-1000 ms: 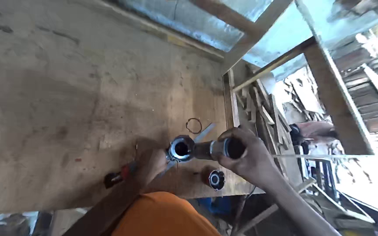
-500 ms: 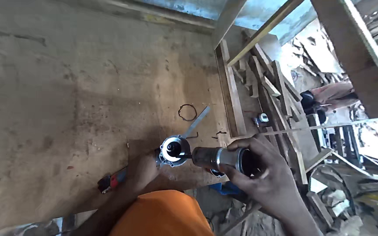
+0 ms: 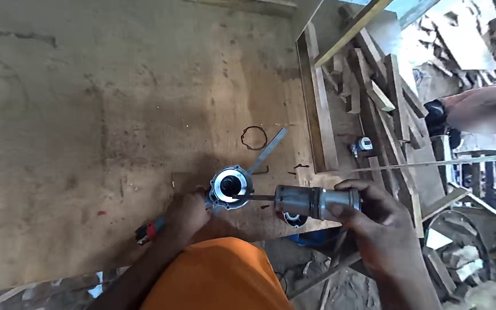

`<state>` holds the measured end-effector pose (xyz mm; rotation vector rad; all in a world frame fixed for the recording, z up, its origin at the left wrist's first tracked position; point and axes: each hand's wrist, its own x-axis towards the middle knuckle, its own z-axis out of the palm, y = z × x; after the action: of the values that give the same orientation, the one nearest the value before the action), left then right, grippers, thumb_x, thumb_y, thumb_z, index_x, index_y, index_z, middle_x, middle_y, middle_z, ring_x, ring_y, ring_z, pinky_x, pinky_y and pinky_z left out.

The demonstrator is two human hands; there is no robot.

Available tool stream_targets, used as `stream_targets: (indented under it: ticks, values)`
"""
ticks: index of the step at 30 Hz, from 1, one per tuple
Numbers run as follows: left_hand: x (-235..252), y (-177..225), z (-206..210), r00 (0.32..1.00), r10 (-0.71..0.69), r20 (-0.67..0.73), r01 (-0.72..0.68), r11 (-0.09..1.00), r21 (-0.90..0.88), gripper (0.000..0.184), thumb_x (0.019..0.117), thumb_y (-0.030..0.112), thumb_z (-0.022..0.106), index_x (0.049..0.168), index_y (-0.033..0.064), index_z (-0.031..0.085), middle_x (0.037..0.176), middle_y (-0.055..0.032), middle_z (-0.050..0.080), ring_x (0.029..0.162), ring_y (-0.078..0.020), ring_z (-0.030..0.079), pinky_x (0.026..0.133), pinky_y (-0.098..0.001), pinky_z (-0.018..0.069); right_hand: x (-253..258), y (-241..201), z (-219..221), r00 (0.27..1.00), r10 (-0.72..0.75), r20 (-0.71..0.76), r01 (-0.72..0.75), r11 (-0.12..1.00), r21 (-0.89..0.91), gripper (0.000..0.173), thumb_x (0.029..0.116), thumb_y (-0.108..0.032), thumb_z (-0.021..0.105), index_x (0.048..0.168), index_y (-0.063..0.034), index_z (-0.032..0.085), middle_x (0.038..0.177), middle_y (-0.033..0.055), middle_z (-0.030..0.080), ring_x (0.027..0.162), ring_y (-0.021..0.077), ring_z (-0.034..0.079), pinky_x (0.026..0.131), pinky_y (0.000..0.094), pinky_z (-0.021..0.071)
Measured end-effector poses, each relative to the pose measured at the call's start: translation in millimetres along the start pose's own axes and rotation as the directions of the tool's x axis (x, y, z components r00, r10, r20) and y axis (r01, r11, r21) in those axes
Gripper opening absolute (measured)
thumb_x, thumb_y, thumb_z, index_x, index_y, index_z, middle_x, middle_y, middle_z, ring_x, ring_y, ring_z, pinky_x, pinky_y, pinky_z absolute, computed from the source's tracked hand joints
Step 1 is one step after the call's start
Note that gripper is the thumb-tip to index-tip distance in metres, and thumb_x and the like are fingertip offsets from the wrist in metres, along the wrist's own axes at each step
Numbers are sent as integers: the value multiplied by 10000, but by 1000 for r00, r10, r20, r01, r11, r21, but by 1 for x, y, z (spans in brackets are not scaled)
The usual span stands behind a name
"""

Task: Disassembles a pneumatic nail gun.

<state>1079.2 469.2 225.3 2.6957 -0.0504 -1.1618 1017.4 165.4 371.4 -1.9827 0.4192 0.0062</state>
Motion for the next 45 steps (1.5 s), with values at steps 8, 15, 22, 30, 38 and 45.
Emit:
stream_targets:
  ticks: [8, 15, 22, 30, 38, 45]
  values:
    - [-4, -2, 0, 999, 10, -34, -9, 999, 37, 561, 947, 594, 623, 1244, 120, 662, 1036, -166, 726, 982, -382, 712, 818, -596, 572, -18, 40, -18, 988, 124, -90, -84, 929, 359, 280, 822, -253, 728, 1098, -211, 712, 812, 12, 664, 542, 66, 564, 464, 217, 496]
    - [-15, 0, 0, 997, -18, -72, 22, 999, 50, 617, 925, 630, 640, 1079, 36, 704, 1017, -191, 720, 980, -391, 708, 829, -609, 565, -34, 71, -26, 988, 151, -21, -110, 802, 587, 266, 842, -318, 732, 1087, -217, 701, 780, 13, 638, 514, 44, 527, 456, 197, 468]
    - [-18, -2, 10, 989, 55, -138, -45, 997, 70, 635, 888, 597, 705, 1277, 96, 667, 1122, -174, 718, 1019, -379, 705, 855, -596, 566, -38, 91, -23, 984, 69, 167, -179, 498, 849, 305, 813, -302, 765, 1076, -158, 707, 871, 53, 675, 589, 100, 612, 511, 246, 534]
    - [-19, -3, 14, 999, 38, 8, -37, 995, -91, 660, 943, 545, 674, 1445, 130, 565, 1166, -192, 717, 1096, -387, 690, 941, -609, 536, -33, 97, -4, 966, -48, 255, -237, 234, 943, 307, 837, -309, 738, 1051, -89, 733, 970, 108, 714, 722, 170, 690, 601, 313, 586]
    - [-19, -20, 18, 989, 45, -141, -66, 986, -151, 609, 925, 521, 711, 1423, 199, 571, 1087, -172, 734, 1001, -393, 714, 845, -643, 562, -22, 102, 8, 973, -12, 232, -226, 173, 959, 348, 795, -358, 764, 1038, -109, 745, 1015, 112, 731, 883, 230, 724, 725, 428, 619]
    - [-17, -34, 25, 979, -70, -192, -8, 926, -378, 548, 939, 476, 721, 1344, 122, 613, 1040, -188, 726, 957, -386, 714, 840, -652, 556, -13, 110, 55, 953, 5, 304, -304, 10, 953, 362, 760, -443, 768, 984, -162, 721, 835, 56, 673, 551, 106, 564, 469, 253, 460]
